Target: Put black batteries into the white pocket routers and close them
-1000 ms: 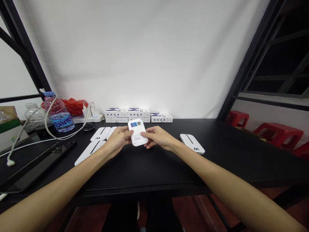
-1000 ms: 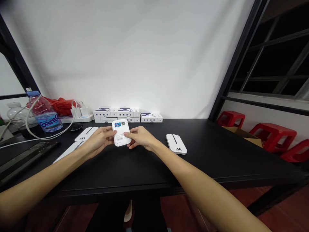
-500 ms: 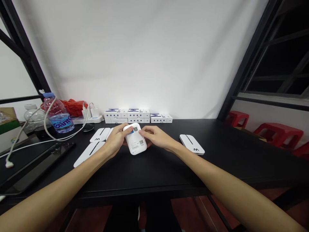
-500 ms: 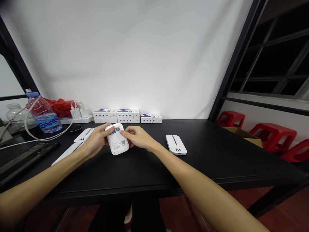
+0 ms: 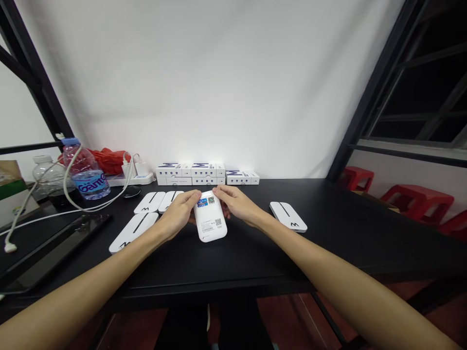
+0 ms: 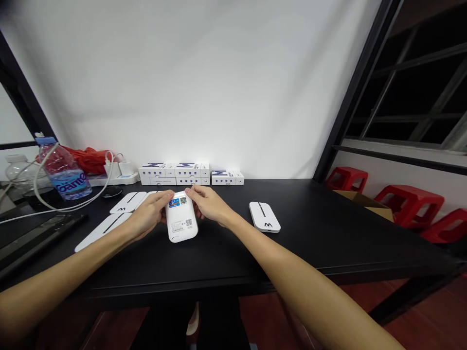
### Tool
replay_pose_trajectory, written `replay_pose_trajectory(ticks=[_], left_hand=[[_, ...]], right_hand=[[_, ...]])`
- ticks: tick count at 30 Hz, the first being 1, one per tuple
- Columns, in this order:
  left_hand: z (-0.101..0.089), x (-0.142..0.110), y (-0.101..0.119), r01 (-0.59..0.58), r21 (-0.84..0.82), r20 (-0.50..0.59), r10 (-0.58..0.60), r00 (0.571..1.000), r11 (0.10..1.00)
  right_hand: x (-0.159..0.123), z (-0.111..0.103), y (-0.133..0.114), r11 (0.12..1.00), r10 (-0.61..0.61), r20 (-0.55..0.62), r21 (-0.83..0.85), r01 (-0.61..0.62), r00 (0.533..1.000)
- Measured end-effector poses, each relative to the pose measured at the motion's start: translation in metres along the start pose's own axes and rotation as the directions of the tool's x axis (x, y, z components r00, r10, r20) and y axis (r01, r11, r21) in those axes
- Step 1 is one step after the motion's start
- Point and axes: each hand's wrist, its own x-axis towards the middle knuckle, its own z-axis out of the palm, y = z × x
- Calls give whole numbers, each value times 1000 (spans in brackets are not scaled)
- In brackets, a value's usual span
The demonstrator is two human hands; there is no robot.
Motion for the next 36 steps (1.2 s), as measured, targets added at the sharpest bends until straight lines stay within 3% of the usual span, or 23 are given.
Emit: replay_pose_trajectory(ticks=[5, 8, 10, 13, 17, 22, 25, 28, 30, 32, 36], left_hand=[[-1, 3, 3, -74, -165, -177, 44, 983, 984], [-2, 4, 8, -87, -225, -266, 25, 964, 970], [-3, 4, 11, -86, -168, -285, 35, 958, 982], [-5, 2, 13, -122, 126, -312, 156, 937, 985], [-7, 1, 11, -90, 510, -307, 280, 910, 855], [-6, 0, 10, -13, 542, -437, 295, 850, 841], [-5, 0, 10, -16, 500, -446, 273, 852, 866], [-6, 1, 7, -56, 437, -445, 270, 854, 898], [-7, 3, 3, -88, 382, -422, 258, 869, 920], [-9, 5, 0, -74, 311, -388, 198, 900, 947], [-10, 7, -3, 69, 188, -306, -9, 952, 980]], right_hand=[[-1, 0, 1, 986, 164, 211, -28, -162, 964], [-2, -1, 2, 990, 141, 242, -43, -135, 960], [-3, -1, 2, 993, 116, 259, -43, -109, 959], [-5, 0, 1, 989, 137, 306, -102, -111, 942], [-9, 7, -2, 980, 92, 276, -195, -37, 957], [-14, 17, -9, 997, 24, 315, -79, 1, 949], [-16, 20, -10, 1000, -11, 338, -14, 16, 941], [-18, 20, -11, 994, -21, 307, -99, 54, 952], [-18, 18, -10, 950, -82, 230, -275, 145, 970], [-15, 15, -8, 837, -228, 128, -482, 261, 965], [-6, 3, 3, 596, -481, 22, -724, 346, 876]])
